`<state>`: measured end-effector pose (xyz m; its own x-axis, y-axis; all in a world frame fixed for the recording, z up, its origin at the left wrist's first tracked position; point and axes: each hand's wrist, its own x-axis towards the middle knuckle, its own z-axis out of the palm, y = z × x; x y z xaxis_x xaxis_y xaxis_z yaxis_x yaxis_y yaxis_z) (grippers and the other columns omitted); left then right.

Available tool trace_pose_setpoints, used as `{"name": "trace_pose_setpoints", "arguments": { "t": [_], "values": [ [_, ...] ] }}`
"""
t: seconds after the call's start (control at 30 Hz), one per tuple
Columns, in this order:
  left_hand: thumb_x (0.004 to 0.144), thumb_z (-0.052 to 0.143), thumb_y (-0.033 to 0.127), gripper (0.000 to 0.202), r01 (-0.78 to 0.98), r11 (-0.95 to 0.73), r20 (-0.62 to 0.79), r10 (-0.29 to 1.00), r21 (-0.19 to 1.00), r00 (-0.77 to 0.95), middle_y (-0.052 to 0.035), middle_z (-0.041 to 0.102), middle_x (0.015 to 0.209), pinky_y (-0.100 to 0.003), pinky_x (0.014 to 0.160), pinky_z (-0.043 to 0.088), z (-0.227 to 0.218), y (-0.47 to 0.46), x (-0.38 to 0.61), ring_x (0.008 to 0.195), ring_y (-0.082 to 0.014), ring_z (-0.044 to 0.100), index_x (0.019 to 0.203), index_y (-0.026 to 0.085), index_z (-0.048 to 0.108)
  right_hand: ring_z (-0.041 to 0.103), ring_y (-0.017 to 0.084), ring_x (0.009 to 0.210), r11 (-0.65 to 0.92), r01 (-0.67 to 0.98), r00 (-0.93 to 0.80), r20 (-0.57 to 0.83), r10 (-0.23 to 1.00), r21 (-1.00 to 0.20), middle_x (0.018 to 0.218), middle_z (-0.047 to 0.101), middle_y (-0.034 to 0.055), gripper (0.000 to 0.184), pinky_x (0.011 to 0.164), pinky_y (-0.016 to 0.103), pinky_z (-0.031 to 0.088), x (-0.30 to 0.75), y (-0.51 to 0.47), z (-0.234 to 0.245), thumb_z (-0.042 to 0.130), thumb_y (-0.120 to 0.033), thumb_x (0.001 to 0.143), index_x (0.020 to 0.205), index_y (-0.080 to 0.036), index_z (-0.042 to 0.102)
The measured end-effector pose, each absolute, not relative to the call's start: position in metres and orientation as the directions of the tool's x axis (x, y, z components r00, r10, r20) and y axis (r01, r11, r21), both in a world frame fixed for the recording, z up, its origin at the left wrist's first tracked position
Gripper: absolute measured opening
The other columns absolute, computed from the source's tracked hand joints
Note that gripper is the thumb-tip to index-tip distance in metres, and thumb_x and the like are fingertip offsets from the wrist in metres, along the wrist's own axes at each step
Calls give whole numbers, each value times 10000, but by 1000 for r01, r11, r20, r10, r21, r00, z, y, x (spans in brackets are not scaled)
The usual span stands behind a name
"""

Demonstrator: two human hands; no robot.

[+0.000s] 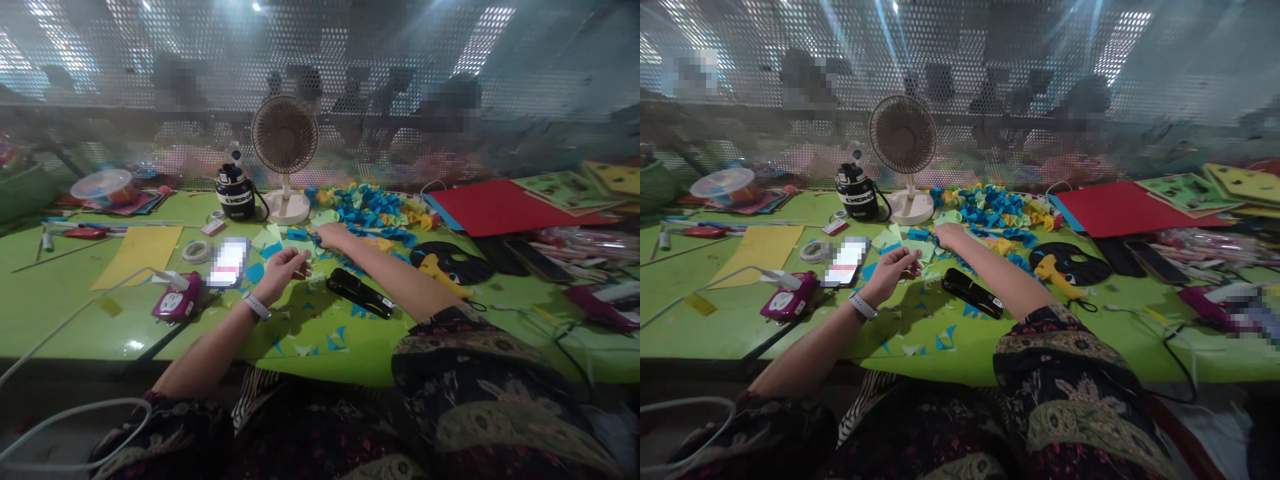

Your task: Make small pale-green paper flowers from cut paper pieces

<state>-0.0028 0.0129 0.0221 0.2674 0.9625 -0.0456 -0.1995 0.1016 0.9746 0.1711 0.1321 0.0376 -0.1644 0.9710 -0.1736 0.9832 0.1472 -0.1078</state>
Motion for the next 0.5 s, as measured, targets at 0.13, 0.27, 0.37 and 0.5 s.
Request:
{"name": "trace_pose_setpoints", "arguments": {
  "t": [0.13, 0.27, 0.37, 0.5],
  "values": [
    [639, 835, 546, 477, -214, 103, -43, 962, 971, 268, -5, 676, 655, -203, 543, 498, 23, 14, -3, 539, -91, 621, 694, 166, 551, 704, 296, 897, 47, 949, -126, -240, 963, -310, 774, 737, 129, 150, 827, 355, 544, 184, 131, 48, 767, -64, 608, 734, -127, 713],
    [616, 849, 544, 487, -230, 129, -64, 961, 965, 270, -24, 702, 678, -214, 556, 505, 23, 14, -3, 539, -102, 643, 727, 162, 568, 624, 150, 561, -117, 818, -74, -305, 949, -563, 545, 623, 16, 124, 617, 278, 550, 209, 124, 61, 772, -124, 661, 641, -148, 652],
    [625, 846, 544, 484, -225, 138, -71, 956, 965, 285, -45, 718, 707, -221, 570, 510, 23, 14, -3, 574, -120, 669, 743, 157, 580, 569, 96, 492, -222, 663, -35, -327, 944, -715, 560, 621, 9, 150, 558, 237, 535, 229, 113, 68, 789, -138, 669, 665, -146, 639],
    [653, 836, 523, 449, -231, 119, -51, 958, 966, 282, -42, 718, 753, -217, 601, 507, 22, 13, -2, 666, -130, 685, 740, 155, 595, 528, 65, 458, -275, 451, -7, -311, 950, -849, 571, 612, -7, 166, 520, 208, 518, 250, 92, 72, 793, -155, 680, 717, -150, 631]
  ]
}}
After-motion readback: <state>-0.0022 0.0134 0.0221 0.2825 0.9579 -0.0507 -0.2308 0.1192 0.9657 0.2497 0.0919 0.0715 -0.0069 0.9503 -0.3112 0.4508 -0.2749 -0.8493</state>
